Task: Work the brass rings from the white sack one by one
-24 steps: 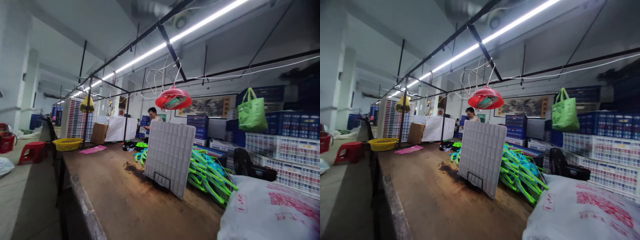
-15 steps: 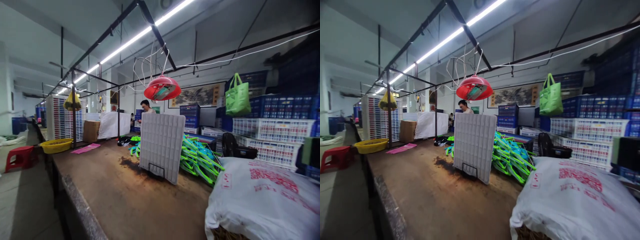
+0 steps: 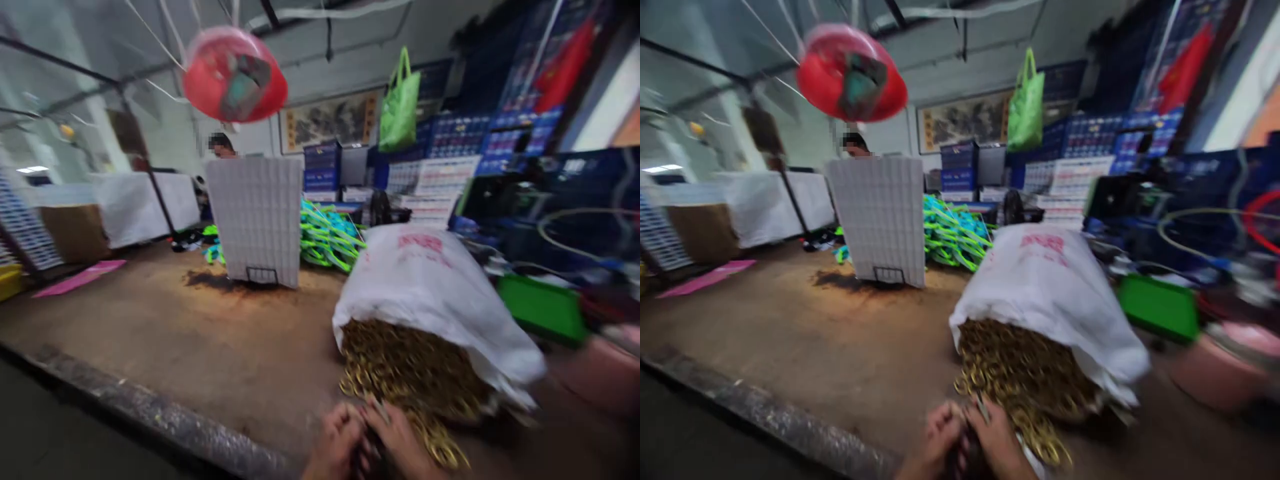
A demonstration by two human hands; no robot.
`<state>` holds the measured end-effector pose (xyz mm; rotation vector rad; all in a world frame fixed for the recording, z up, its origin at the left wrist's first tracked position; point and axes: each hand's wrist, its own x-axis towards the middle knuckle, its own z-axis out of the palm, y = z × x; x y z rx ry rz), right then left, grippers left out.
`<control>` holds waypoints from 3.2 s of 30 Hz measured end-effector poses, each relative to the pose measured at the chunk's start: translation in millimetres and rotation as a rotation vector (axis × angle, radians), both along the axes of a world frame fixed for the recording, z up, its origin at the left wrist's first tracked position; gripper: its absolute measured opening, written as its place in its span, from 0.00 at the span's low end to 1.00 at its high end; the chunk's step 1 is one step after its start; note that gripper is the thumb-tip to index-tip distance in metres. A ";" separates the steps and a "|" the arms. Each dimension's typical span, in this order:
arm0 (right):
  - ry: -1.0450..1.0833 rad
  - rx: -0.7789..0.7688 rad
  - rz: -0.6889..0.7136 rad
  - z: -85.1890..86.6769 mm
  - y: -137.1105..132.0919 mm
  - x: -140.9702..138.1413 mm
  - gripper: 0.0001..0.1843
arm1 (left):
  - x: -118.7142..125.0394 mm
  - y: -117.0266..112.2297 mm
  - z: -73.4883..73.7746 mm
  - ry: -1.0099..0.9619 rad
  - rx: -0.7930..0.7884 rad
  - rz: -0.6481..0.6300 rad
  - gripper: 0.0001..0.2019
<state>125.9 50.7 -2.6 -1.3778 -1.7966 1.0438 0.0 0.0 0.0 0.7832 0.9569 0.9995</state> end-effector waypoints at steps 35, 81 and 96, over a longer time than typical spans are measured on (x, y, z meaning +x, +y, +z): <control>-0.589 0.154 0.097 11.8 -22.0 -1.3 0.07 | -0.4 -14.4 7.9 0.094 0.090 0.115 0.18; 0.480 -0.451 -0.108 0.2 -24.0 -2.1 0.16 | 4.6 0.4 -16.7 0.044 0.097 0.262 0.16; -0.009 -0.030 -0.031 3.7 -21.7 -2.7 0.10 | -2.2 -4.2 -15.6 0.442 0.429 0.337 0.05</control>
